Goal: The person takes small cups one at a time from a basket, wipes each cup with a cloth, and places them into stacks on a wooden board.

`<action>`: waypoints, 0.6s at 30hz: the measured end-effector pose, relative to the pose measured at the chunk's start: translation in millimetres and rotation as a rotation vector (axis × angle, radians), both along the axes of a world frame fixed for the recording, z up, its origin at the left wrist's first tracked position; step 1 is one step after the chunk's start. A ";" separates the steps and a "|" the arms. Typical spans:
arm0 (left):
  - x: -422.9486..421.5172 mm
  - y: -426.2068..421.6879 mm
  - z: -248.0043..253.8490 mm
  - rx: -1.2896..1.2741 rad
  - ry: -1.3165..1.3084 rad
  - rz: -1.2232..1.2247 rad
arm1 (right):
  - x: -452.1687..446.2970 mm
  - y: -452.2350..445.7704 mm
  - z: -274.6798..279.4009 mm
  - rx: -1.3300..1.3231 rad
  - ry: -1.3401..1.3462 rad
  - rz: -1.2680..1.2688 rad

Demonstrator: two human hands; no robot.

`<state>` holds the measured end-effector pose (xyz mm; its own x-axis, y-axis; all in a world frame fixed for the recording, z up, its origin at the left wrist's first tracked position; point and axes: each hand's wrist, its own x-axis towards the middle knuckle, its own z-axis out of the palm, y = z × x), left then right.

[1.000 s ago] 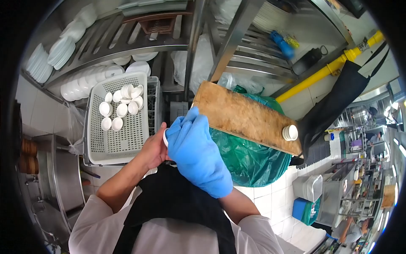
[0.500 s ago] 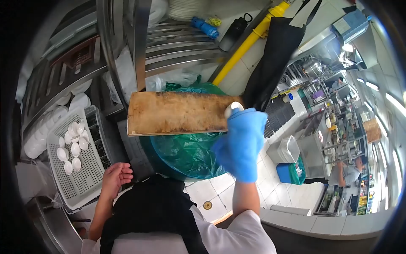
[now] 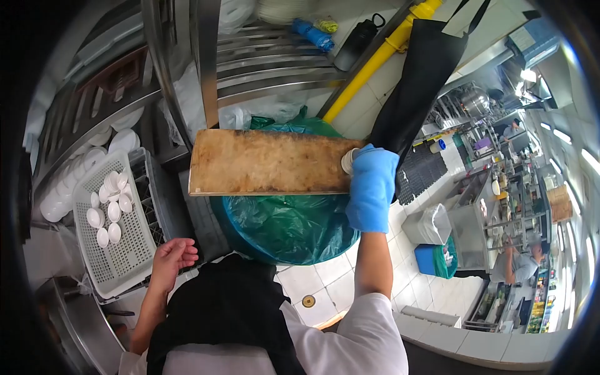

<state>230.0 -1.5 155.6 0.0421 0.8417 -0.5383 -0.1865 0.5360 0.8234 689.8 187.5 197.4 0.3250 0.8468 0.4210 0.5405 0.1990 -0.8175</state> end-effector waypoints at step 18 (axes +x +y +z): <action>-218.8 -8.9 -110.3 -0.031 1.590 0.058 | -160.6 -124.7 99.6 -0.034 0.272 0.296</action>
